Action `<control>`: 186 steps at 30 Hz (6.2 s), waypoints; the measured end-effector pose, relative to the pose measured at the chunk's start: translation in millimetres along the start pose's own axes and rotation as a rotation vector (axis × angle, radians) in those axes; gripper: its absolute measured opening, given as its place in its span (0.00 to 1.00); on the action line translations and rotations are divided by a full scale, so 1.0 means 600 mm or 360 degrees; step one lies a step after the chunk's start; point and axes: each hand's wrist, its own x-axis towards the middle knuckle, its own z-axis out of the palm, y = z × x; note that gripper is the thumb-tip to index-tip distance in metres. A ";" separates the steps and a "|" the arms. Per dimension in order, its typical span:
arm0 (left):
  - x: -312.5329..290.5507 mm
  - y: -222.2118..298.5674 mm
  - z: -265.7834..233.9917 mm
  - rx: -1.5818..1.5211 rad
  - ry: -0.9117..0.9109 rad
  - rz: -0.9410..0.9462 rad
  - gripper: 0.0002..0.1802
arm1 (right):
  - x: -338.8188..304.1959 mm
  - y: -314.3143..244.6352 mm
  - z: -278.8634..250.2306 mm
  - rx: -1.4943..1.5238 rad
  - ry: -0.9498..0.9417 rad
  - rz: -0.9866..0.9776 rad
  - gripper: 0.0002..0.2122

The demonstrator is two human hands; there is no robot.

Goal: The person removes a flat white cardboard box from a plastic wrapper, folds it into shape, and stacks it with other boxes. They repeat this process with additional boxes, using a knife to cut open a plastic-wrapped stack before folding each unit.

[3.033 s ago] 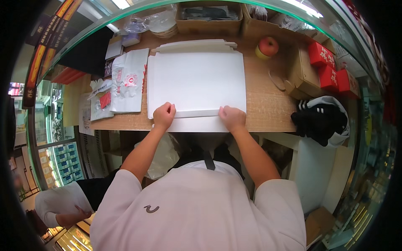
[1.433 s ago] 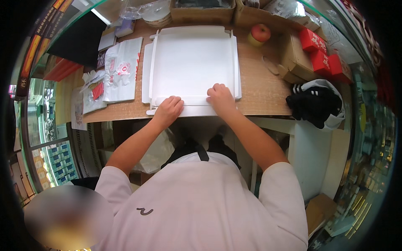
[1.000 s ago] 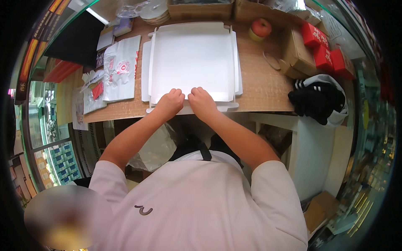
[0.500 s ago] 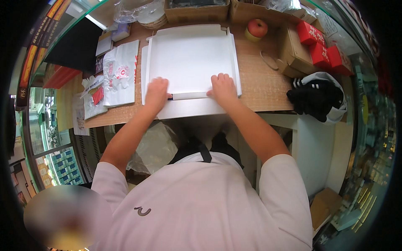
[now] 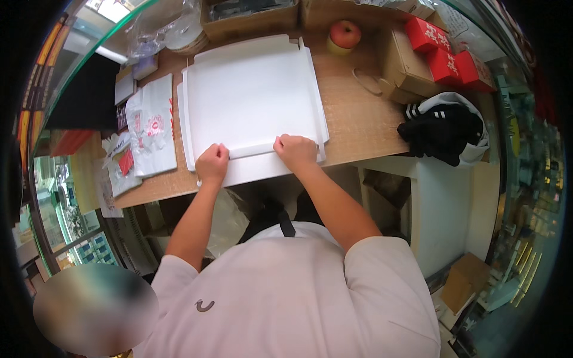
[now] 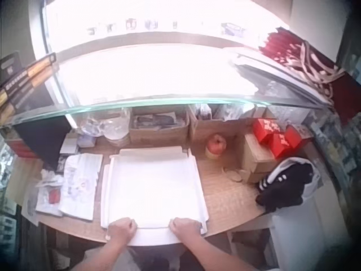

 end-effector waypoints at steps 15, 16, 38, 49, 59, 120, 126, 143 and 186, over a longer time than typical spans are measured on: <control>0.007 0.151 -0.060 -0.0121 -0.0321 0.0740 0.34 | -0.013 0.108 -0.123 0.1707 0.0646 0.0794 0.05; 0.000 0.154 -0.045 0.0034 -0.0605 0.0763 0.33 | -0.037 0.143 -0.110 0.1479 0.0374 0.0821 0.06; -0.007 0.178 -0.120 -0.0298 -0.0245 0.0850 0.16 | -0.025 0.080 -0.171 0.2179 -0.0542 0.0406 0.06; -0.020 0.197 -0.104 -0.0252 -0.0228 0.0806 0.06 | 0.014 0.051 -0.219 0.0256 -0.0863 -0.0265 0.06; -0.024 0.255 -0.111 -0.0378 0.0211 0.1041 0.10 | 0.024 0.077 -0.200 0.0183 -0.0648 -0.0425 0.06; 0.043 -0.027 -0.149 0.0270 -0.1487 0.0589 0.03 | 0.090 0.042 -0.143 -0.0170 -0.1467 -0.0638 0.07; 0.017 -0.026 -0.119 0.0384 -0.0436 0.1127 0.08 | 0.065 0.064 -0.112 -0.0174 -0.0611 -0.1028 0.08; -0.024 0.031 -0.110 0.0388 -0.1049 0.0862 0.09 | 0.008 0.029 -0.112 -0.0004 -0.0674 -0.1123 0.03; -0.030 0.059 -0.063 0.0087 -0.0863 0.1221 0.04 | -0.032 0.004 -0.129 0.0220 -0.0782 -0.1446 0.12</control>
